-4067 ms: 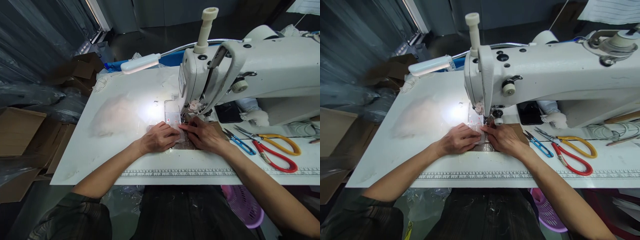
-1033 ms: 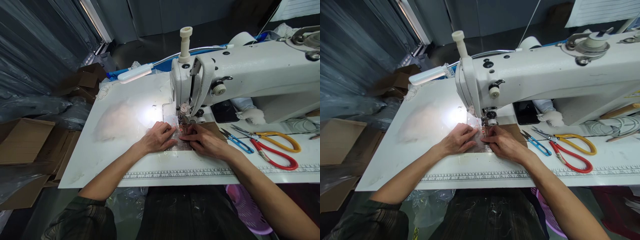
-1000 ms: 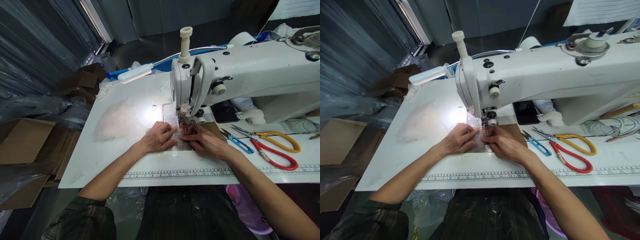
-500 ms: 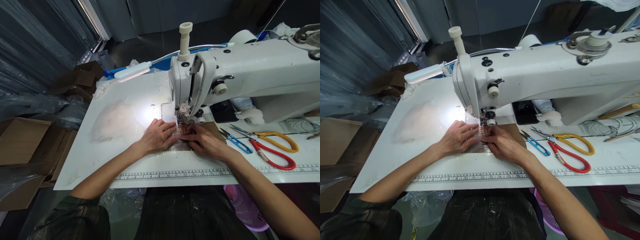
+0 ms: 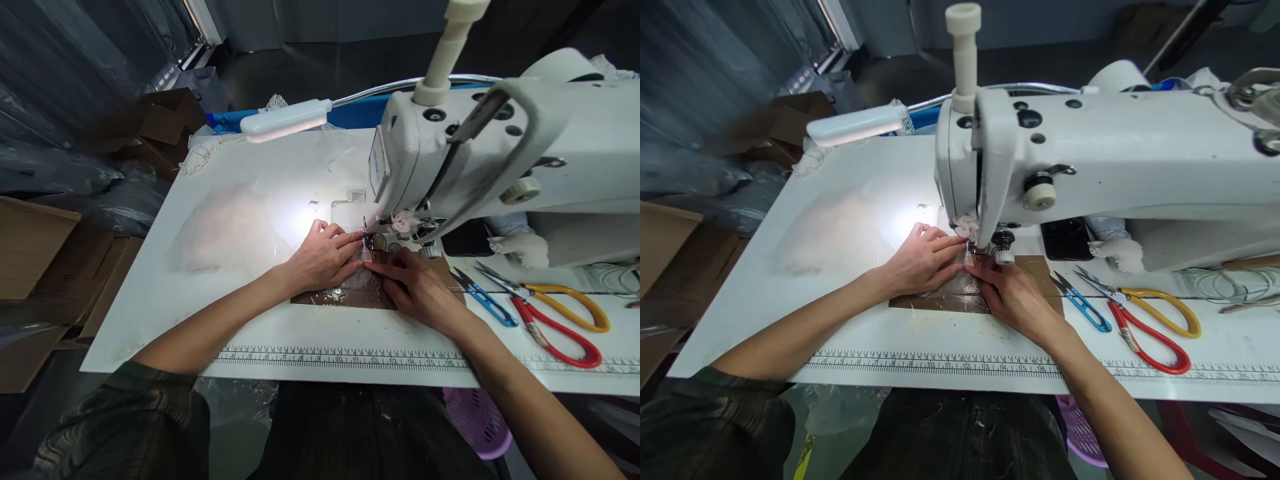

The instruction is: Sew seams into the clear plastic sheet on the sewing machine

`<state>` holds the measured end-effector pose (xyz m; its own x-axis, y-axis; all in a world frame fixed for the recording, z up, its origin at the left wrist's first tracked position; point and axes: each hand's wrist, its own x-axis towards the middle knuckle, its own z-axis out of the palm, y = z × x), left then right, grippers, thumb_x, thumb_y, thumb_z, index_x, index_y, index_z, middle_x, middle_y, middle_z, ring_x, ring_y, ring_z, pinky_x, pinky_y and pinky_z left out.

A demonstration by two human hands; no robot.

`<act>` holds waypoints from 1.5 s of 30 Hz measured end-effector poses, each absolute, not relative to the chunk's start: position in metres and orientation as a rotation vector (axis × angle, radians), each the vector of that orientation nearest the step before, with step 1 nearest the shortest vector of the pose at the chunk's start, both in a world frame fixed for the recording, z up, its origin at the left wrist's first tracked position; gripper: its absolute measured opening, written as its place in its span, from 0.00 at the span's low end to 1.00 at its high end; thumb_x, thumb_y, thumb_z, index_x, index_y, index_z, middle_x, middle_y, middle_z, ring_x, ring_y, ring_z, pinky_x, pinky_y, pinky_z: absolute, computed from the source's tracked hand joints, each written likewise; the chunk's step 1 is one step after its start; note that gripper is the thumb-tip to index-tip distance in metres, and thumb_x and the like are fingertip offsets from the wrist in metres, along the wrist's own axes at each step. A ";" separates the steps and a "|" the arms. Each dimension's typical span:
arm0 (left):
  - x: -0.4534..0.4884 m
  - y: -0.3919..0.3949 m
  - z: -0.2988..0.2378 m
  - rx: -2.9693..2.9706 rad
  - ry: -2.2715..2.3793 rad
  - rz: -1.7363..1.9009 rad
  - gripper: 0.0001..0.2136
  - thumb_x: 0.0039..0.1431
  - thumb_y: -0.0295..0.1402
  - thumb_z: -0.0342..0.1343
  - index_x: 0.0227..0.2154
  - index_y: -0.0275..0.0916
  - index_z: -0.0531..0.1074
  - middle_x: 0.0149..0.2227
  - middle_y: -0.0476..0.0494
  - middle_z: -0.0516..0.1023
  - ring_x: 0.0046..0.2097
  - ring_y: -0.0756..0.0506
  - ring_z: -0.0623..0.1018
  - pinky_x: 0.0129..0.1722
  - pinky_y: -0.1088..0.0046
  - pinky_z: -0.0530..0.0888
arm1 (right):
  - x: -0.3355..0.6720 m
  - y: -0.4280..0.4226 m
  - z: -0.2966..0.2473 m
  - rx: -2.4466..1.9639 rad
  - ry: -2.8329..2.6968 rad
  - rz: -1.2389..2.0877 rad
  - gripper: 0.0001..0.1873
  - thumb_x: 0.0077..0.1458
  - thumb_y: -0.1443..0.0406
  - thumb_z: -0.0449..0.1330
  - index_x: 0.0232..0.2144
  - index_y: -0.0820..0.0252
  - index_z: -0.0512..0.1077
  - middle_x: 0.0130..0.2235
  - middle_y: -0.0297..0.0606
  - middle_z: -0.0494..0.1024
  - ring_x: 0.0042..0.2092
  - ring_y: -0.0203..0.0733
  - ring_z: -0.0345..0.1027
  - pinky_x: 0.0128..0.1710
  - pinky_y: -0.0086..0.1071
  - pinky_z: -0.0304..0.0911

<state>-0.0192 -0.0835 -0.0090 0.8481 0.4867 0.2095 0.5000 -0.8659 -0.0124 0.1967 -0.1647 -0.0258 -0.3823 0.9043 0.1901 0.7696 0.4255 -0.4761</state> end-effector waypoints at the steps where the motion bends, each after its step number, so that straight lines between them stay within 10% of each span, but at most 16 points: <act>1: -0.020 -0.084 -0.010 -2.958 -0.798 -0.320 0.19 0.68 0.42 0.42 0.51 0.36 0.70 0.57 0.38 0.69 0.45 0.40 0.69 0.41 0.59 0.62 | 0.196 -0.165 -0.026 -1.437 -2.262 0.433 0.23 0.57 0.70 0.51 0.53 0.52 0.72 0.40 0.43 0.71 0.39 0.44 0.68 0.42 0.41 0.68; 45: -0.023 -0.077 -0.013 -2.979 -0.752 -0.351 0.19 0.67 0.41 0.43 0.52 0.38 0.69 0.57 0.37 0.69 0.47 0.39 0.69 0.44 0.57 0.63 | 0.195 -0.165 -0.027 -1.518 -2.243 0.450 0.23 0.57 0.67 0.52 0.53 0.46 0.72 0.40 0.40 0.71 0.40 0.43 0.69 0.38 0.38 0.67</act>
